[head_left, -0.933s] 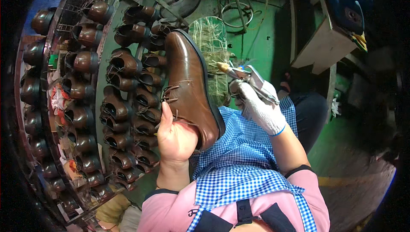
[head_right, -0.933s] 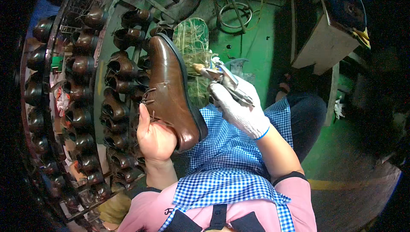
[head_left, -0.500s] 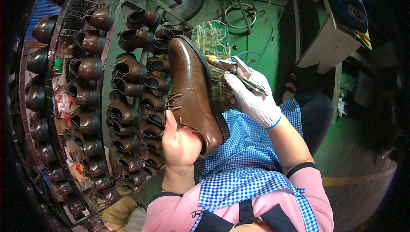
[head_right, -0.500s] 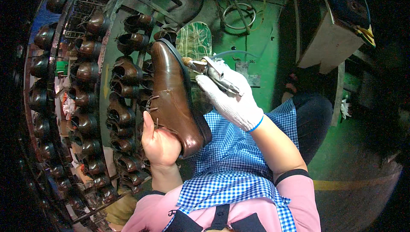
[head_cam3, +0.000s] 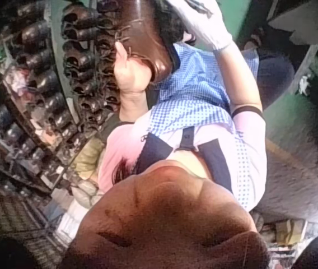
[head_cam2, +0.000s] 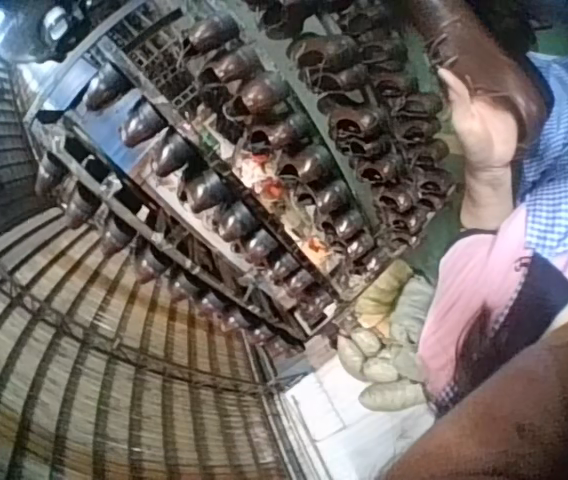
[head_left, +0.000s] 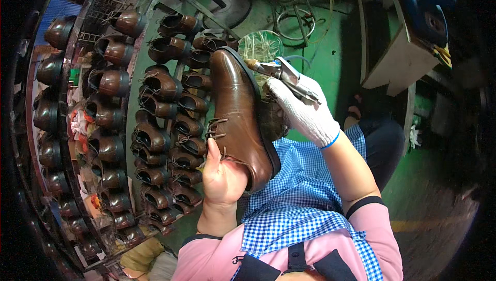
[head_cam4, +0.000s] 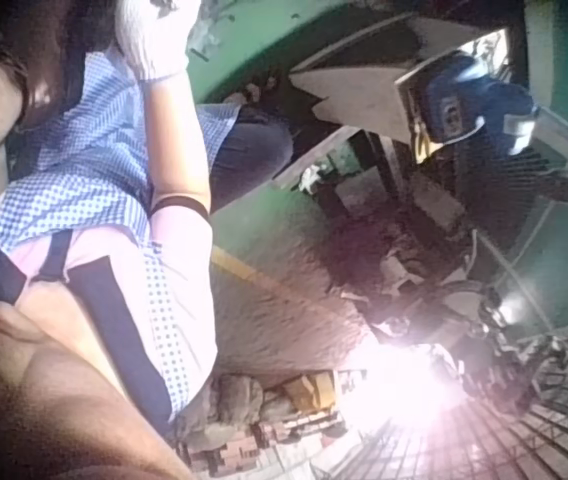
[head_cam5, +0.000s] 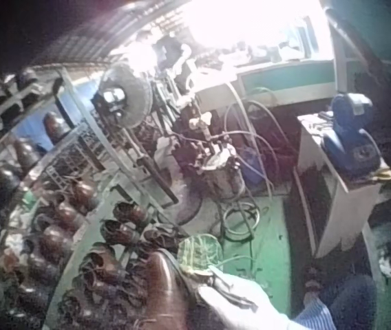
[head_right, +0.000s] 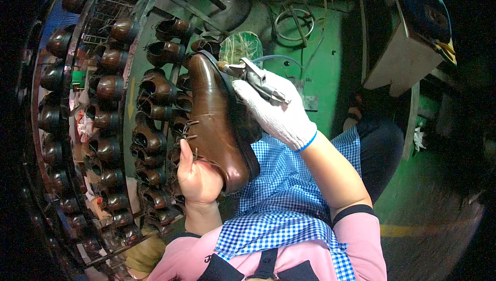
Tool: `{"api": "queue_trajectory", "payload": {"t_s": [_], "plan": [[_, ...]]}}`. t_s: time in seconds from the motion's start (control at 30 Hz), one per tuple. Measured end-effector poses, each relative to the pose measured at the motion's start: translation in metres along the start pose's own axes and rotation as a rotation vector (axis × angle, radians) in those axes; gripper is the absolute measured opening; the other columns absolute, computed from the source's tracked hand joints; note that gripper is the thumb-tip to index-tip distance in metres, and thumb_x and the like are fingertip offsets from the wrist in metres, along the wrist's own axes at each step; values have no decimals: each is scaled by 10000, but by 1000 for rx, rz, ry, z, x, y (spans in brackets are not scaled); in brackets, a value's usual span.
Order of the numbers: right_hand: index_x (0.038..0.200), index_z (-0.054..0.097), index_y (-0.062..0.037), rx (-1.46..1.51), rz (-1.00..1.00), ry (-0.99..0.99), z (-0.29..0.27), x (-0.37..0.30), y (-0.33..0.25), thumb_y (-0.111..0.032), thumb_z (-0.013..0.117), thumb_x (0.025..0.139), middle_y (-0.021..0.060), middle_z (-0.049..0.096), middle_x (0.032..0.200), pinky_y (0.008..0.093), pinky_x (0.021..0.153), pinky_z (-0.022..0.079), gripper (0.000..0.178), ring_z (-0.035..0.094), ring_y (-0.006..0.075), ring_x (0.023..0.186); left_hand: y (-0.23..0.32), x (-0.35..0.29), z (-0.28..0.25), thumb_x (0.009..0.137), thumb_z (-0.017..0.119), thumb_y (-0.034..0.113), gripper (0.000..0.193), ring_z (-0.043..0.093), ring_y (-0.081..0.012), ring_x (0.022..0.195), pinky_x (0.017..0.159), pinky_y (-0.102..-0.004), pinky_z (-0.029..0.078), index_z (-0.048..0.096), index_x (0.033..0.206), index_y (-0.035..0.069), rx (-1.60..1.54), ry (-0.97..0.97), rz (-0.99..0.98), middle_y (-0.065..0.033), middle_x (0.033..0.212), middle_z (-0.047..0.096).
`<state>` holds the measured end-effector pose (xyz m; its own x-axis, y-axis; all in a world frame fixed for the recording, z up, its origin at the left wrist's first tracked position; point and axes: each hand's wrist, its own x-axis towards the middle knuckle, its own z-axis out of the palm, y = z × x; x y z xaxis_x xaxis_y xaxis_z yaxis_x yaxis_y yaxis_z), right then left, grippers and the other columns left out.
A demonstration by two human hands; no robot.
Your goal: Apply adhesive to shoe soles and edges using a spray gun at a factory workstation.
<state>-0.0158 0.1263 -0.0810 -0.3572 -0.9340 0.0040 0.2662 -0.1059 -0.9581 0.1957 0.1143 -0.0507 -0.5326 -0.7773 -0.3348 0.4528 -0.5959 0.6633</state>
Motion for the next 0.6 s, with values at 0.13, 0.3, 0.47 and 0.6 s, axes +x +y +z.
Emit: {"api": "queue_trajectory", "payload": {"t_s": [0.13, 0.3, 0.47, 0.6], "plan": [[1251, 665, -51, 69, -16, -2, 2, 8, 6, -202, 655, 965, 79, 715, 1063, 273, 864, 508, 323, 636, 116, 947, -2, 0, 2, 1051, 438, 439, 612, 429, -296, 1382, 1178, -470, 300, 359, 1500, 31, 41, 13, -2, -138, 1501, 451], [1201, 685, -56, -53, -39, 24, 0, 20, 12, -251, 671, 962, 22, 666, 858, 254, 711, 483, 309, 568, 86, 765, -1, -1, 5, 1048, 444, 450, 622, 430, -291, 1381, 1175, -464, 304, 361, 1501, 32, 40, -3, -27, -132, 1498, 456], [1159, 703, -56, -86, 144, 22, 0, 20, 2, -269, 685, 958, 8, 647, 807, 248, 678, 472, 293, 544, 69, 731, -2, -1, 4, 1047, 448, 451, 624, 430, -285, 1381, 1171, -457, 311, 360, 1502, 35, 99, -15, -17, -123, 1499, 458], [1170, 703, -54, -25, 90, 26, 0, 22, 8, -247, 690, 957, 4, 661, 827, 240, 692, 477, 288, 552, 66, 746, -2, 0, 6, 1047, 446, 452, 626, 430, -284, 1381, 1169, -457, 313, 354, 1505, 36, 109, -21, -19, -124, 1505, 451]]}}
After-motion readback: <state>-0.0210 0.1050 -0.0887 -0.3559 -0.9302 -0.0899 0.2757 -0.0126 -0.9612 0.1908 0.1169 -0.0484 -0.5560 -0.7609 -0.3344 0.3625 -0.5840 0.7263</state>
